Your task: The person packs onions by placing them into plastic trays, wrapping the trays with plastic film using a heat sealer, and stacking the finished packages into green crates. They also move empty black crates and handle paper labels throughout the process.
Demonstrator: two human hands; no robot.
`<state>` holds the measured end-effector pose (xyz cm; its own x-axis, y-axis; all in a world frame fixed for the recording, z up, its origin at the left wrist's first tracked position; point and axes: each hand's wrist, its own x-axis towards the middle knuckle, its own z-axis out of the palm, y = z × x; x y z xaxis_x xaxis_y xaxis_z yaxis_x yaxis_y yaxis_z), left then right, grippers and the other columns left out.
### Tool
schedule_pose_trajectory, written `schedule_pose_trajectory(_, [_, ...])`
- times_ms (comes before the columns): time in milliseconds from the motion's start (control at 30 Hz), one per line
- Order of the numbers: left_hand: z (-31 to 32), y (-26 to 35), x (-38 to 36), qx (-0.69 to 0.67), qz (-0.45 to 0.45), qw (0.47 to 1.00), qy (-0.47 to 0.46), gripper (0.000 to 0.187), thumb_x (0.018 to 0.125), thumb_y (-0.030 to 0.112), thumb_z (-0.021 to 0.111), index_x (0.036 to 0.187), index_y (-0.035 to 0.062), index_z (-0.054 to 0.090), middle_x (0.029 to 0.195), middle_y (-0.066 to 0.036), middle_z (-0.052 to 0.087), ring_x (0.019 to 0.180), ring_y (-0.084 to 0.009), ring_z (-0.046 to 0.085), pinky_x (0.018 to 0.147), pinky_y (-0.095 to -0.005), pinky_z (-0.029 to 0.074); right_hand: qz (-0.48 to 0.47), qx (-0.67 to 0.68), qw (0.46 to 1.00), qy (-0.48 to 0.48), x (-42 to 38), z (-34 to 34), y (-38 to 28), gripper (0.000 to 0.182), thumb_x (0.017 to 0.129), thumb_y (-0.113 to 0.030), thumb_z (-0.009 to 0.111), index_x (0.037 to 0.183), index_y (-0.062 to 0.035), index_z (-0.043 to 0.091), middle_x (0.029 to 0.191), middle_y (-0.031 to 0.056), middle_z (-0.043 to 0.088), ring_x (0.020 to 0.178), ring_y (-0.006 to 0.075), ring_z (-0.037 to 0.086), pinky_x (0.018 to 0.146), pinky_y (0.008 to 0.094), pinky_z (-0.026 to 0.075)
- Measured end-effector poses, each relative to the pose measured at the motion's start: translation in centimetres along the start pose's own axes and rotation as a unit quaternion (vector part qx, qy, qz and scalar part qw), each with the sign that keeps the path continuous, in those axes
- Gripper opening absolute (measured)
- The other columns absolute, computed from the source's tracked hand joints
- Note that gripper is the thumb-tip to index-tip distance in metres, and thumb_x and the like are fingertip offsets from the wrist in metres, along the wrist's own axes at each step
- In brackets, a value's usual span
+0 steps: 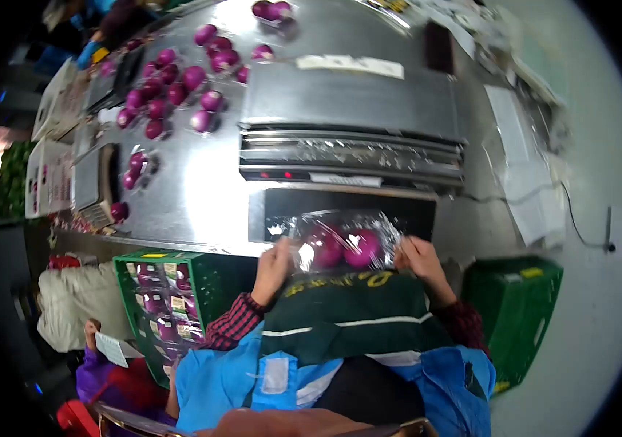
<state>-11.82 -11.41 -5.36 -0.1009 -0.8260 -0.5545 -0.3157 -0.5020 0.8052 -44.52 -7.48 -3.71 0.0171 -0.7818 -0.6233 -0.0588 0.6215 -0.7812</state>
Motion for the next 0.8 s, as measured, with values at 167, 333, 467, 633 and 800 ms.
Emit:
schedule_pose_trajectory(167, [0.4,-0.5,0.8,-0.239,0.014,0.958,0.156,0.025,0.097,0.021,0.046,0.092,0.0029,0.064,0.061,0.007,0.044,0.051,0.0,0.036,0.045,-0.0178,0.026,-0.089,0.076,0.964,0.239,0.9,1.5,1.9,0.029,0.095,-0.022,0.047,0.075,-0.0023,0.055,0.056,-0.0055,0.042,0.051,0.003,0.037,0.046,0.0213,0.03])
schedule_pose_trajectory(333, [-1.4,-6.0,-0.1,-0.174,-0.063,0.981,0.059,0.025,0.094,0.022,0.053,0.089,0.0009,0.065,0.062,0.006,0.051,0.053,-0.0014,0.039,0.047,-0.0189,0.03,-0.148,-0.02,0.969,0.198,-1.3,-0.1,6.5,0.03,0.093,-0.022,0.051,0.071,-0.0012,0.055,0.06,-0.0045,0.047,0.054,0.0027,0.038,0.048,0.0215,0.031])
schedule_pose_trajectory(467, [2.5,-12.4,4.1,-0.062,-0.024,0.993,-0.1,0.029,0.09,0.023,0.056,0.097,-0.0041,0.065,0.079,-0.005,0.066,0.072,-0.0096,0.056,0.067,-0.0267,0.047,0.042,0.009,0.999,0.004,1.9,2.7,10.3,0.023,0.09,-0.016,0.055,0.071,-0.003,0.057,0.066,-0.0009,0.054,0.059,0.0054,0.048,0.051,0.0253,0.041])
schedule_pose_trajectory(633, [5.5,-8.9,4.9,-0.248,0.072,0.903,-0.344,0.033,0.09,0.013,0.053,0.122,0.0029,0.048,0.114,-0.011,0.056,0.099,-0.0179,0.057,0.081,-0.0296,0.05,-0.036,0.175,0.973,-0.147,1.1,6.7,6.0,0.021,0.088,-0.017,0.059,0.073,-0.0032,0.058,0.067,0.0002,0.057,0.061,0.0068,0.051,0.053,0.027,0.045])
schedule_pose_trajectory(800, [6.1,-3.1,0.1,-0.42,0.042,0.82,-0.386,0.041,0.082,0.007,0.063,0.121,0.0056,0.05,0.112,-0.009,0.058,0.102,-0.0175,0.058,0.091,-0.0321,0.049,0.023,0.46,0.832,-0.308,0.3,6.2,8.8,0.019,0.088,-0.018,0.061,0.076,-0.0026,0.058,0.069,0.0009,0.058,0.062,0.0078,0.053,0.055,0.0277,0.046])
